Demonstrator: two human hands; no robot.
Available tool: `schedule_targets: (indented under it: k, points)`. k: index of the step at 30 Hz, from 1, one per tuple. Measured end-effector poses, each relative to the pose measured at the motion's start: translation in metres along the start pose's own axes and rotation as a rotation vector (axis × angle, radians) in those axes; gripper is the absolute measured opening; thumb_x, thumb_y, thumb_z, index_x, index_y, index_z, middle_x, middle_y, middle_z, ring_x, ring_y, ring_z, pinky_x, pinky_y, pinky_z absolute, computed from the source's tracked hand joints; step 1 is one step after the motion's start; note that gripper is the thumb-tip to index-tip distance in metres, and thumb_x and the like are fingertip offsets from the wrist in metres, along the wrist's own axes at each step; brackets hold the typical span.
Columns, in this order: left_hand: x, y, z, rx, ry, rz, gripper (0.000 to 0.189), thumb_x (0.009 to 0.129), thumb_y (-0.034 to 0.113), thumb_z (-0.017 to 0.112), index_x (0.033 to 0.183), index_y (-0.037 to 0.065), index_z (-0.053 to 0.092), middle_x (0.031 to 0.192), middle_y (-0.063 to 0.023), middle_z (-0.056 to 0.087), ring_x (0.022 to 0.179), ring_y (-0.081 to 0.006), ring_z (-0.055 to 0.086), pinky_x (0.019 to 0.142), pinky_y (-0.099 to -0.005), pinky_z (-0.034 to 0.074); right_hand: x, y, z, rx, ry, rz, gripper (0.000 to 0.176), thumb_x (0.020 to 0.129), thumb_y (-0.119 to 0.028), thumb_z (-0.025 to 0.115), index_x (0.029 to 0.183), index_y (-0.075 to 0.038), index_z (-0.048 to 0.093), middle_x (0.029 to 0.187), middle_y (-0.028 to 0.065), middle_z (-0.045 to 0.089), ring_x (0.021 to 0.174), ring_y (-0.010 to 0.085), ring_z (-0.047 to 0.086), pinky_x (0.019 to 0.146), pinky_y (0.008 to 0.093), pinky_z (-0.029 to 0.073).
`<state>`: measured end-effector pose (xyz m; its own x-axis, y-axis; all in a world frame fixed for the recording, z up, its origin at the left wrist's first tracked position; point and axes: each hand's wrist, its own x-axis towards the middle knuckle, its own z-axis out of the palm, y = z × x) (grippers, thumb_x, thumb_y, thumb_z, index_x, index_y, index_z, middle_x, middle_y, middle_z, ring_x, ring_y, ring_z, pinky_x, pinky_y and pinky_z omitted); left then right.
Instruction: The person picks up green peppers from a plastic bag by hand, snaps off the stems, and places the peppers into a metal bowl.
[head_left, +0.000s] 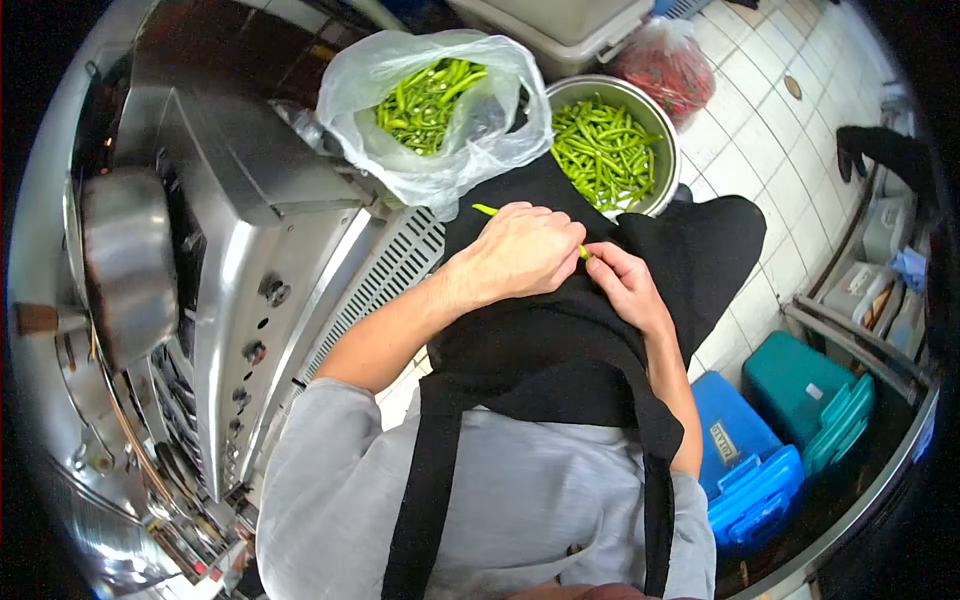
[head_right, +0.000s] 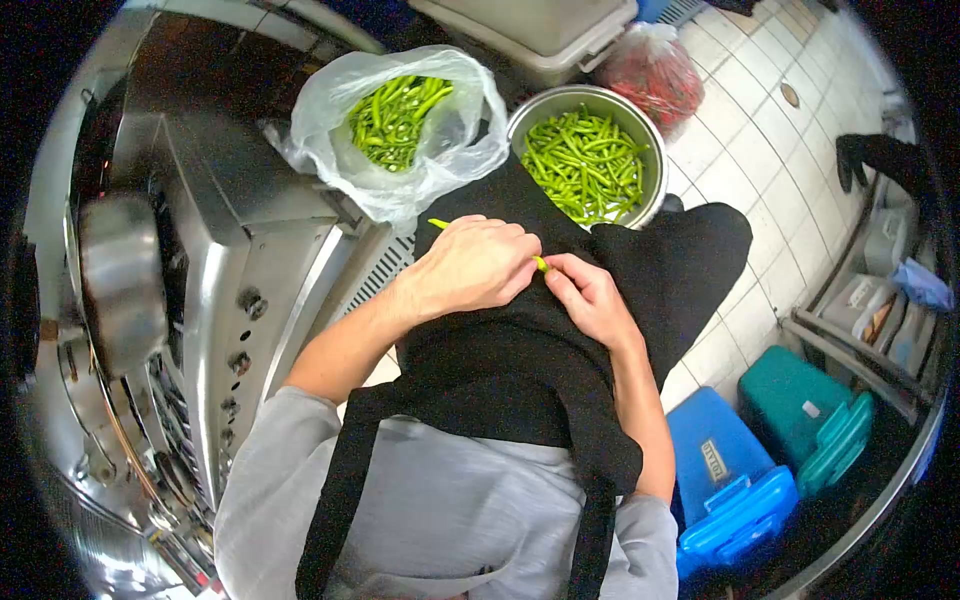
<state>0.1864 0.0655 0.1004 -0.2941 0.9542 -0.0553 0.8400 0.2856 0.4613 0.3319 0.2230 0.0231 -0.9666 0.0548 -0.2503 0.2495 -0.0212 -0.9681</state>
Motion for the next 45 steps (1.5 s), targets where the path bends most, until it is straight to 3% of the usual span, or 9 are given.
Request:
schedule_targets:
  k: [11,14,20,25,28,34,39,41,45]
  points:
    - [-0.01,0.002,0.012,-0.194,0.071,0.019,0.016,0.089,0.022,0.065,0.098,0.008,0.066,0.084,-0.0107,0.065,0.084,-0.0325,0.066,0.073,-0.0448,0.051,-0.007,0.003,-0.001,-0.04,0.022,-0.081,0.017,0.096,-0.007,0.056,0.107,0.003,0.064,0.085,0.0017,0.061,0.078,0.0075,0.054,0.07,0.0236,0.045]
    - [-0.007,-0.004,0.026,-0.567,0.104,0.012,0.015,0.09,0.015,0.065,0.1,0.006,0.068,0.093,-0.0135,0.068,0.088,-0.0344,0.066,0.077,-0.043,0.051,-0.013,0.001,-0.002,-0.022,0.073,-0.118,0.016,0.096,-0.007,0.055,0.106,0.002,0.064,0.086,0.0014,0.061,0.08,0.0075,0.054,0.071,0.0237,0.045]
    - [0.003,-0.006,0.028,-0.8,0.009,-0.045,0.016,0.094,0.011,0.063,0.105,0.002,0.07,0.091,-0.0078,0.071,0.086,-0.0119,0.065,0.075,-0.0275,0.051,-0.021,-0.001,-0.004,0.039,0.132,-0.075,0.018,0.097,-0.009,0.055,0.106,0.001,0.065,0.085,-0.0007,0.062,0.078,0.0058,0.055,0.069,0.0225,0.045]
    - [0.01,-0.013,0.03,-1.301,-0.154,-0.18,0.021,0.098,0.014,0.06,0.111,-0.001,0.068,0.096,-0.0032,0.07,0.088,-0.0086,0.063,0.079,-0.0255,0.05,-0.023,-0.004,-0.001,0.556,0.086,0.003,0.018,0.097,-0.011,0.053,0.104,-0.001,0.067,0.072,-0.0043,0.056,0.055,0.0023,0.043,0.051,0.0193,0.035]
    - [0.018,-0.007,0.028,-1.307,0.092,-0.157,0.021,0.096,0.01,0.062,0.113,0.0,0.067,0.1,-0.0052,0.07,0.089,-0.0092,0.064,0.083,-0.026,0.051,-0.021,-0.013,0.002,0.457,0.14,-0.008,0.019,0.098,-0.011,0.052,0.103,0.0,0.067,0.068,-0.005,0.053,0.052,0.0033,0.042,0.049,0.0203,0.035]
    - [0.053,-0.005,-0.02,-0.564,0.634,0.049,0.037,0.092,0.013,0.064,0.128,0.004,0.061,0.128,-0.02,0.06,0.123,-0.0296,0.056,0.099,-0.0349,0.046,-0.015,-0.009,0.003,0.399,0.22,0.128,0.018,0.097,-0.011,0.053,0.102,0.0,0.067,0.062,-0.006,0.047,0.051,0.003,0.039,0.048,0.0205,0.034]
    - [0.023,-0.082,-0.061,-0.621,1.006,-0.335,0.021,0.095,0.018,0.056,0.092,0.002,0.07,0.089,-0.0113,0.071,0.078,-0.0262,0.066,0.076,-0.0356,0.052,-0.011,-0.005,0.0,0.498,0.201,0.119,0.02,0.099,-0.012,0.05,0.105,0.002,0.063,0.064,-0.0049,0.042,0.05,0.0045,0.033,0.047,0.0212,0.028]
    - [0.018,-0.145,-0.065,-0.256,0.665,-0.747,0.03,0.095,0.028,0.053,0.093,0.004,0.071,0.089,-0.0127,0.072,0.08,-0.0308,0.068,0.077,-0.0404,0.052,-0.007,-0.004,0.001,0.612,0.214,0.139,0.02,0.1,-0.012,0.05,0.107,0.002,0.062,0.066,-0.0042,0.042,0.052,0.0047,0.034,0.047,0.0211,0.027]
    - [0.036,-0.244,-0.006,0.095,0.389,-0.885,0.033,0.093,0.026,0.053,0.118,0.009,0.065,0.111,-0.0172,0.068,0.099,-0.0384,0.065,0.086,-0.0502,0.05,0.004,-0.007,0.007,0.602,0.156,0.177,0.022,0.1,-0.018,0.053,0.11,-0.001,0.062,0.066,-0.0045,0.043,0.052,0.0043,0.035,0.047,0.0213,0.028]
